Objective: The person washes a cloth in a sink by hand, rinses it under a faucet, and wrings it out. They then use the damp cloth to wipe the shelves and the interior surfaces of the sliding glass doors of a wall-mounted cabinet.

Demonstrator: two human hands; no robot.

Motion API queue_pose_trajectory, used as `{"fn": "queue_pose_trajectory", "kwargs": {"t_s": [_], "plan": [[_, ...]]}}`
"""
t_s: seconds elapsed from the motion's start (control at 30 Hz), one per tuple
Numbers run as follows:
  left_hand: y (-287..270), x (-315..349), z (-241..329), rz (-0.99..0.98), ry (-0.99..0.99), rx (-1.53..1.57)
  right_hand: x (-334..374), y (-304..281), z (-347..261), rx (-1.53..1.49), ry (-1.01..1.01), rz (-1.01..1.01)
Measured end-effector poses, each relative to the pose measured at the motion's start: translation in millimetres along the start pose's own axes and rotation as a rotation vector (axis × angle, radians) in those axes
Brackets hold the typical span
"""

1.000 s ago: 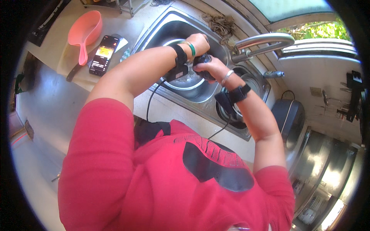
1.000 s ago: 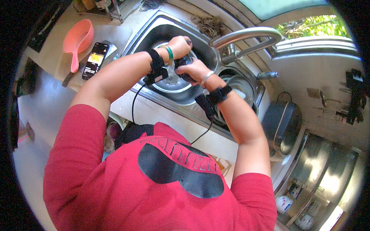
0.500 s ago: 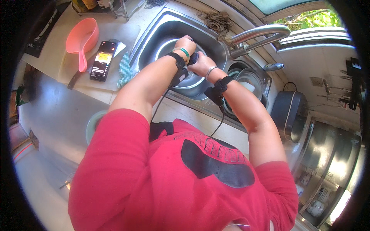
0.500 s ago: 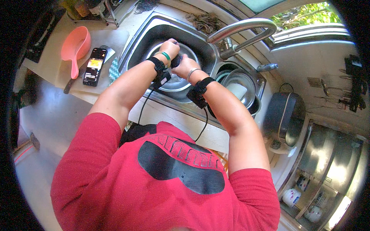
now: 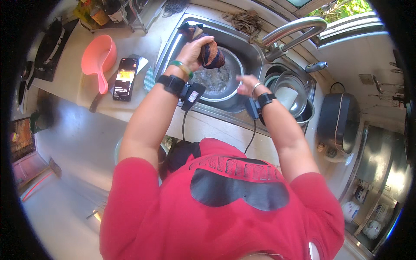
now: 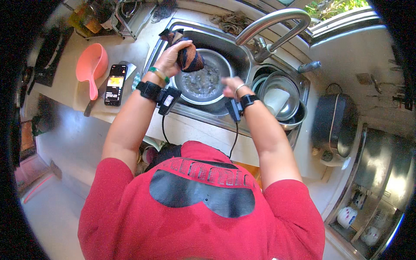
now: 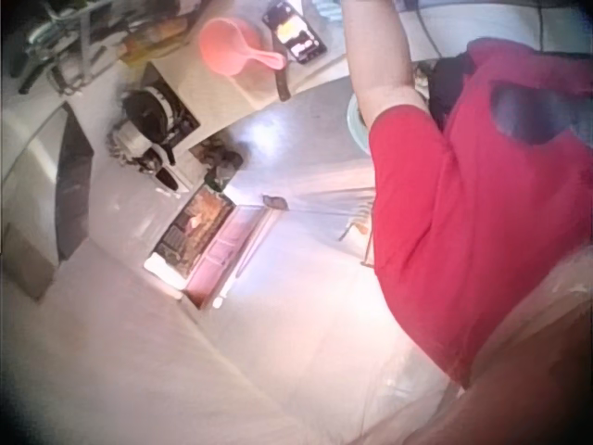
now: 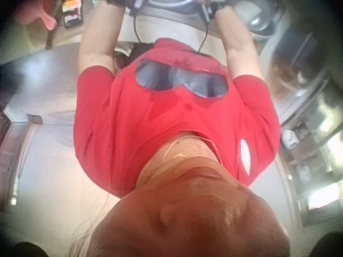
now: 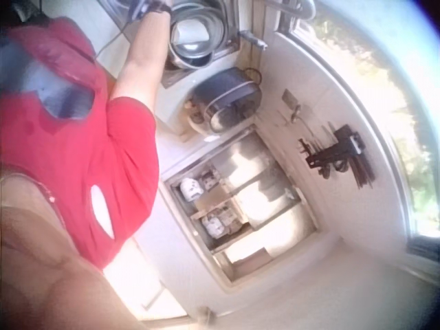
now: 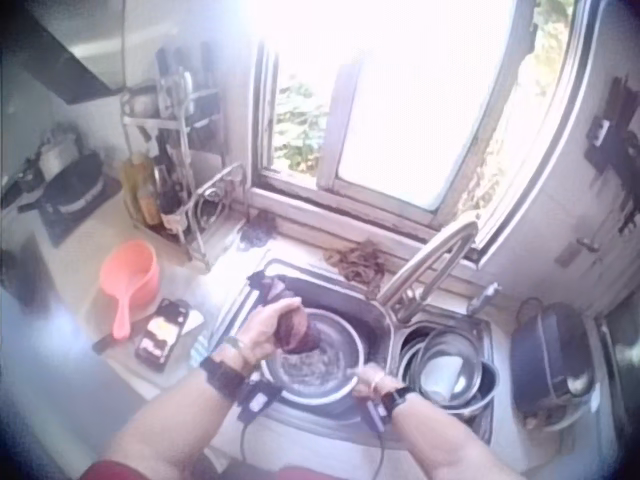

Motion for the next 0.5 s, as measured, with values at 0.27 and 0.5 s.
{"fn": "queue_pose_trajectory", "kwargs": {"t_s": [0.27,0.5], "plan": [[-19.8,39.6,28.9,0.056,0.009,-0.079,-38.8,24.7,57.0,-0.236,0.19,0.059],[-17.2,54.5,41.3,0.084,0.034,-0.1,-36.2,24.1,-25.1,0.057,-0.482,0.423]]}}
Point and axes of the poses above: each hand's wrist, its own x-axis away from the middle knuckle, its own y-axis out of the palm, z = x × y, the point moved 2 cm from there along -x, towards the middle knuckle, and after that the axes turned 5 degrees about z, right-handed, at the moved point
